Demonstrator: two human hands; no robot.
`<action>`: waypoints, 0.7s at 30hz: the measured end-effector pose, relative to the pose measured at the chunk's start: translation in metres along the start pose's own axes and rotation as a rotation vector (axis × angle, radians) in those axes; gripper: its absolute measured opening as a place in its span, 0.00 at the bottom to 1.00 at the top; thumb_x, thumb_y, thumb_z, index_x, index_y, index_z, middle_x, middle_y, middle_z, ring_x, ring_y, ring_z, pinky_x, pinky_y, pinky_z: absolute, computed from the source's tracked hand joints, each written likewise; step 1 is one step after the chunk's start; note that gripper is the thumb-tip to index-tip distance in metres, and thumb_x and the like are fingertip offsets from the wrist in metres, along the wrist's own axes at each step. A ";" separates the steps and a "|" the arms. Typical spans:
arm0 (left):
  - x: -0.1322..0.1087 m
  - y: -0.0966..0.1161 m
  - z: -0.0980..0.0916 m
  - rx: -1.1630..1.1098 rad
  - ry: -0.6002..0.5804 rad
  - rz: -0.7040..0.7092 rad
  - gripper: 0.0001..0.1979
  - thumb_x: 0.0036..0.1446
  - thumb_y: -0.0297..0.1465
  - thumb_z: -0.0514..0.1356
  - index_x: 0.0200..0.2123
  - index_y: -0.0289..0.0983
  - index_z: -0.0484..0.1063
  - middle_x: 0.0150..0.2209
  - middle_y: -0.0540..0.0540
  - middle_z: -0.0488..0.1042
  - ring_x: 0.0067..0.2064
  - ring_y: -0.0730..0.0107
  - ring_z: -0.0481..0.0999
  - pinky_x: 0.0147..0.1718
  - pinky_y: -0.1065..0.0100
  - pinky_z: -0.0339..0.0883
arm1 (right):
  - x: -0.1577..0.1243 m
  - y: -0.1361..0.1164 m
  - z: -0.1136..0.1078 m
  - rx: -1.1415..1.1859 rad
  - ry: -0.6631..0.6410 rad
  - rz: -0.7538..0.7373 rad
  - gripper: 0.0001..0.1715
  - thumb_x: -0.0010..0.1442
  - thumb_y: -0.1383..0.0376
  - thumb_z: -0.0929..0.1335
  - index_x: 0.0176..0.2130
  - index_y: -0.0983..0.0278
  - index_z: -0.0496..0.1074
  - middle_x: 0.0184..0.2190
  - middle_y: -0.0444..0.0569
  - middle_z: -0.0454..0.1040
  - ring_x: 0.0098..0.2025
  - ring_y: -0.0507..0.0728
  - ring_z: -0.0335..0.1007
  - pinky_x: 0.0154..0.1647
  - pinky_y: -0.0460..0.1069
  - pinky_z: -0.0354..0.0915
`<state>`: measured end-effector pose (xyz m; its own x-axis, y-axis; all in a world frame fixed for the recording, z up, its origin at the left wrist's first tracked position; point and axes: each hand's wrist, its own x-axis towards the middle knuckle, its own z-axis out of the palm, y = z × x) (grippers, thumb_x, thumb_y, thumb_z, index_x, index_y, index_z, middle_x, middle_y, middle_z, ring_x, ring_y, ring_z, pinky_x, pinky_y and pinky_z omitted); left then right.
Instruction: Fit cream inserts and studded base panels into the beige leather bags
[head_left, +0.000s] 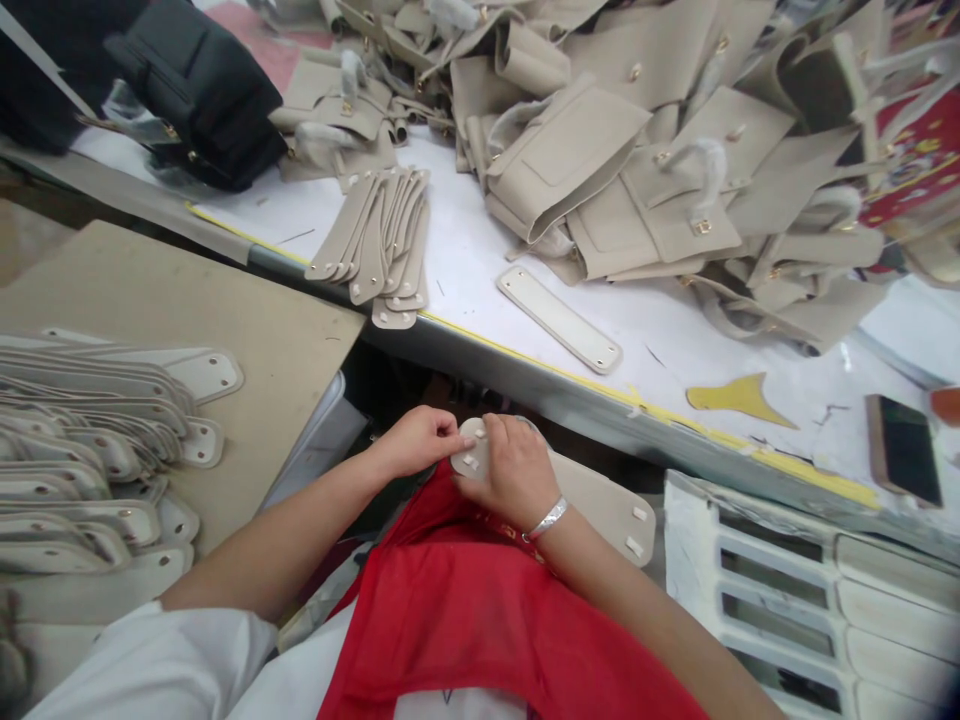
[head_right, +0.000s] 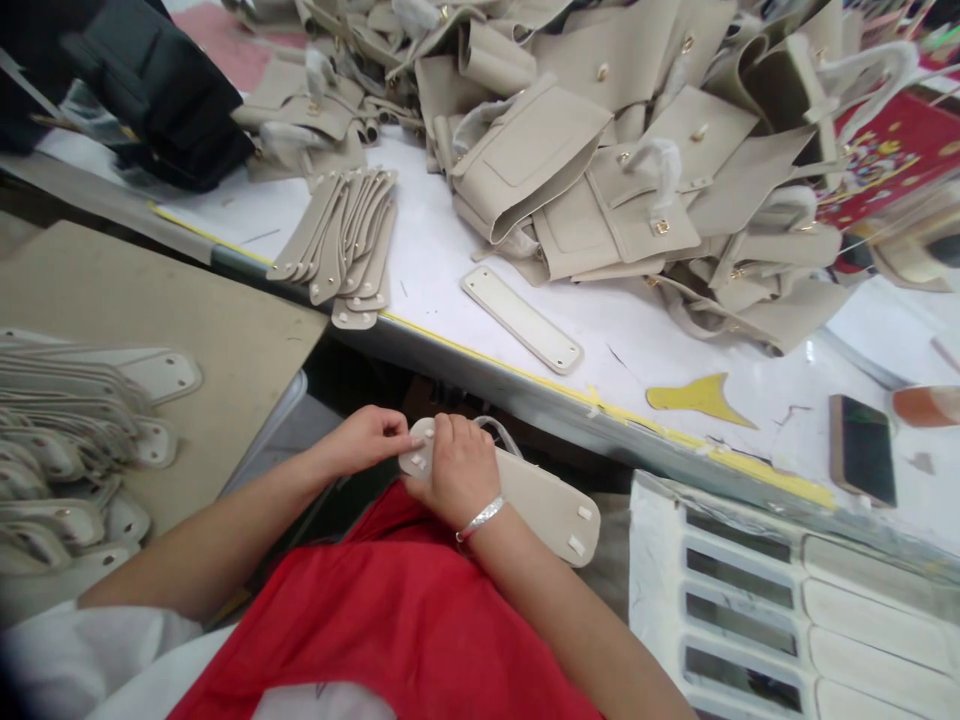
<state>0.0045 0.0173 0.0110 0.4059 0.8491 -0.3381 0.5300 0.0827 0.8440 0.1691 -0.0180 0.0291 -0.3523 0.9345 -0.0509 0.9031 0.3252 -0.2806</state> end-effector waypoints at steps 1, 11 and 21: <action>0.000 0.000 0.000 -0.006 0.000 0.001 0.18 0.47 0.44 0.58 0.19 0.34 0.66 0.18 0.53 0.66 0.22 0.77 0.61 0.20 0.74 0.52 | 0.000 0.001 0.000 0.003 0.001 0.007 0.34 0.45 0.51 0.67 0.47 0.69 0.62 0.41 0.58 0.66 0.43 0.62 0.61 0.45 0.54 0.56; -0.003 0.005 -0.002 0.116 0.038 0.019 0.18 0.49 0.43 0.57 0.18 0.35 0.66 0.18 0.53 0.67 0.22 0.76 0.62 0.21 0.72 0.51 | 0.001 -0.002 -0.002 0.057 0.004 0.049 0.32 0.43 0.54 0.66 0.45 0.67 0.63 0.40 0.55 0.67 0.41 0.61 0.60 0.44 0.53 0.55; 0.004 0.006 -0.009 0.275 -0.014 0.055 0.16 0.48 0.41 0.58 0.18 0.35 0.66 0.18 0.52 0.66 0.22 0.76 0.62 0.22 0.71 0.48 | 0.001 -0.002 -0.001 0.063 -0.010 0.055 0.35 0.43 0.51 0.68 0.47 0.67 0.63 0.42 0.55 0.67 0.43 0.62 0.61 0.44 0.53 0.55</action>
<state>0.0021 0.0259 0.0184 0.4487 0.8411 -0.3020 0.6880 -0.1095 0.7174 0.1671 -0.0174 0.0303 -0.3050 0.9492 -0.0777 0.9041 0.2630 -0.3367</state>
